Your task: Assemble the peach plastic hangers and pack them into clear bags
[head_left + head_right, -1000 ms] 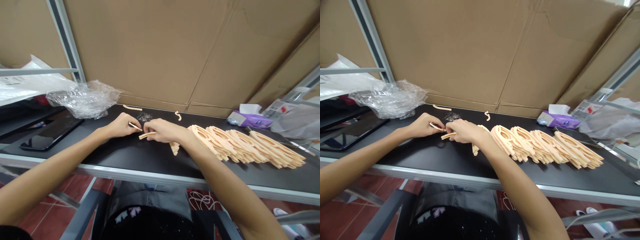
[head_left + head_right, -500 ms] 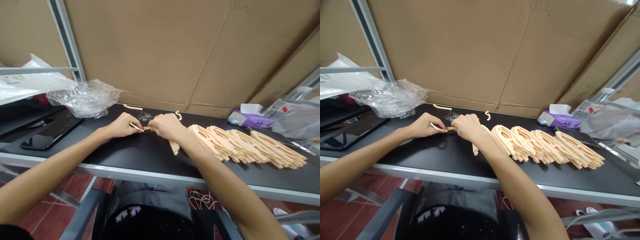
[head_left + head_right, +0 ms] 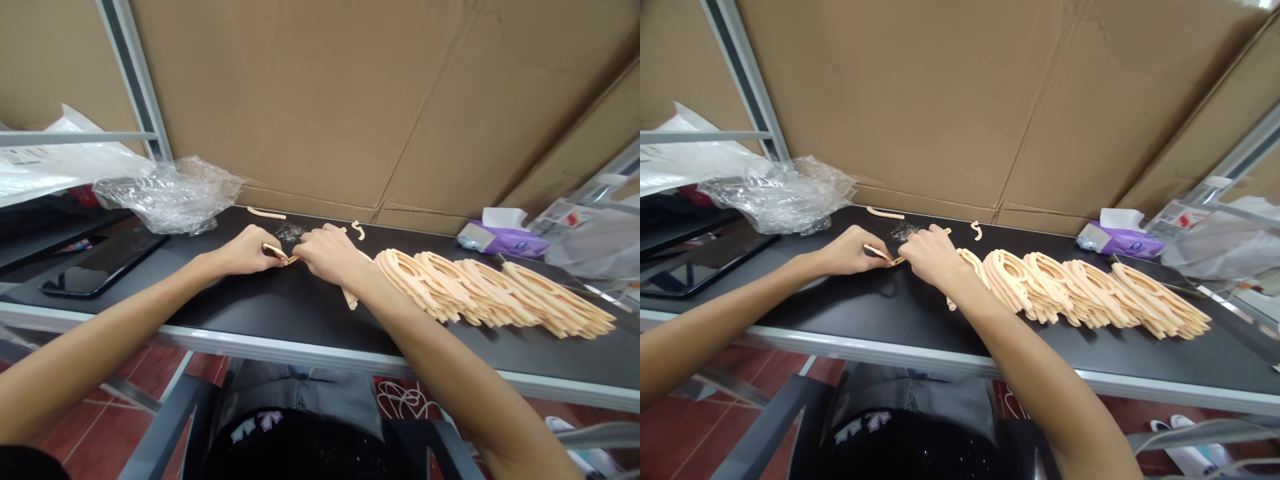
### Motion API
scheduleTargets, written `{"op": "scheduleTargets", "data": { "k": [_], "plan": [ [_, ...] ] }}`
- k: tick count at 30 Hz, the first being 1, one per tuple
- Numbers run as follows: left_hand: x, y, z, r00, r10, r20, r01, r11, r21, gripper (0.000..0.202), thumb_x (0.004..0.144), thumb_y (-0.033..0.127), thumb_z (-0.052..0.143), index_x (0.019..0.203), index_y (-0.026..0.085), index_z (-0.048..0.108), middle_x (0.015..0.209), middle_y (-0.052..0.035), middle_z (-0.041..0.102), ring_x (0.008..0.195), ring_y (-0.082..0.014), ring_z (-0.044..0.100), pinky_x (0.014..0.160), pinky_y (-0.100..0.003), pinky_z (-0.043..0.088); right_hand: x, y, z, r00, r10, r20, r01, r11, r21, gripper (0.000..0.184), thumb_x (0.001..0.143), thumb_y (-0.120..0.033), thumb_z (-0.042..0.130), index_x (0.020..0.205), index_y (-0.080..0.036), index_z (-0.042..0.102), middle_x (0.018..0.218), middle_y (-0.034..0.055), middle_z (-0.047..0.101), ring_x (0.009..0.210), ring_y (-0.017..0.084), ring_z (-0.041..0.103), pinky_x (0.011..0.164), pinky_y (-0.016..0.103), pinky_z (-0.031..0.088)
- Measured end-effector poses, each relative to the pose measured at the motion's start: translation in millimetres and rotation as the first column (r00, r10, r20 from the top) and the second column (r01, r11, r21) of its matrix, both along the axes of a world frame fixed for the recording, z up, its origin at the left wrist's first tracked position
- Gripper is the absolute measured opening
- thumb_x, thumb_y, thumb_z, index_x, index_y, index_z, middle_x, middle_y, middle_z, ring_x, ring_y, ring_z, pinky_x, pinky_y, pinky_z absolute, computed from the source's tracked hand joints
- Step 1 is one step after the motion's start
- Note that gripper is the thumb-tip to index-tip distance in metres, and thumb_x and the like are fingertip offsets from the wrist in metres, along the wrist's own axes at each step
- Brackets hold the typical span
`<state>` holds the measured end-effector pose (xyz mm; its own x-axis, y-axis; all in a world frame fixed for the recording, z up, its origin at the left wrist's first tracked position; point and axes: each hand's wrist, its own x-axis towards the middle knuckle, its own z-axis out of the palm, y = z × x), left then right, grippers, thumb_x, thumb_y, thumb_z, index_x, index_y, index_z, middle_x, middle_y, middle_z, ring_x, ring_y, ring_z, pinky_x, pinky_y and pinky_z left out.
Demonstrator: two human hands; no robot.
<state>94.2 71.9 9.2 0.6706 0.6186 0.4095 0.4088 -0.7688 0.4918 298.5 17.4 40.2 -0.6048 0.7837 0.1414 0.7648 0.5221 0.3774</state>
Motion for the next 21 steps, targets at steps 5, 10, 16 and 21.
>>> {"op": "scheduleTargets", "data": {
  "k": [5,10,16,21],
  "plan": [
    [0.8,-0.2,2.0,0.998,-0.021,-0.067,0.024,0.999,0.043,0.014,0.079,0.021,0.069,0.076,0.013,0.079,0.073,-0.0032,0.078,0.065,-0.0155,0.068,0.062,-0.022,0.047,-0.2,0.4,0.0,1.000,0.020,0.012,-0.020,1.000,0.011,0.028,0.094,-0.008,0.049,0.101,-0.018,0.075,0.105,0.0117,0.073,0.099,0.024,0.065,0.079,0.036,0.029],
    [0.8,-0.5,4.6,0.996,-0.025,-0.083,0.024,1.000,-0.015,0.011,0.076,0.018,0.069,0.077,0.014,0.080,0.076,-0.0032,0.079,0.069,-0.0166,0.070,0.065,-0.022,0.049,1.2,0.9,3.3,1.000,0.001,-0.004,-0.001,1.000,-0.002,0.028,0.095,-0.010,0.049,0.101,-0.019,0.075,0.106,0.0097,0.073,0.100,0.023,0.064,0.077,0.035,0.028],
    [-0.3,-0.2,3.9,0.996,0.002,-0.084,-0.004,1.000,-0.021,0.010,0.076,0.019,0.072,0.077,0.015,0.081,0.076,-0.0042,0.079,0.069,-0.0172,0.070,0.068,-0.023,0.051,-1.2,-0.8,4.3,1.000,0.002,0.001,-0.002,1.000,-0.013,0.029,0.094,-0.008,0.049,0.101,-0.019,0.076,0.104,0.0099,0.073,0.099,0.023,0.063,0.079,0.036,0.026],
    [-0.6,0.0,4.2,0.996,-0.005,-0.089,0.002,0.999,-0.032,0.010,0.076,0.019,0.072,0.079,0.016,0.081,0.078,-0.0042,0.079,0.071,-0.0181,0.072,0.069,-0.024,0.051,-0.3,-0.5,4.0,0.999,0.047,0.011,-0.047,0.999,-0.009,0.030,0.093,-0.007,0.049,0.099,-0.018,0.076,0.100,0.0095,0.073,0.094,0.021,0.062,0.082,0.036,0.024]
  ]
}}
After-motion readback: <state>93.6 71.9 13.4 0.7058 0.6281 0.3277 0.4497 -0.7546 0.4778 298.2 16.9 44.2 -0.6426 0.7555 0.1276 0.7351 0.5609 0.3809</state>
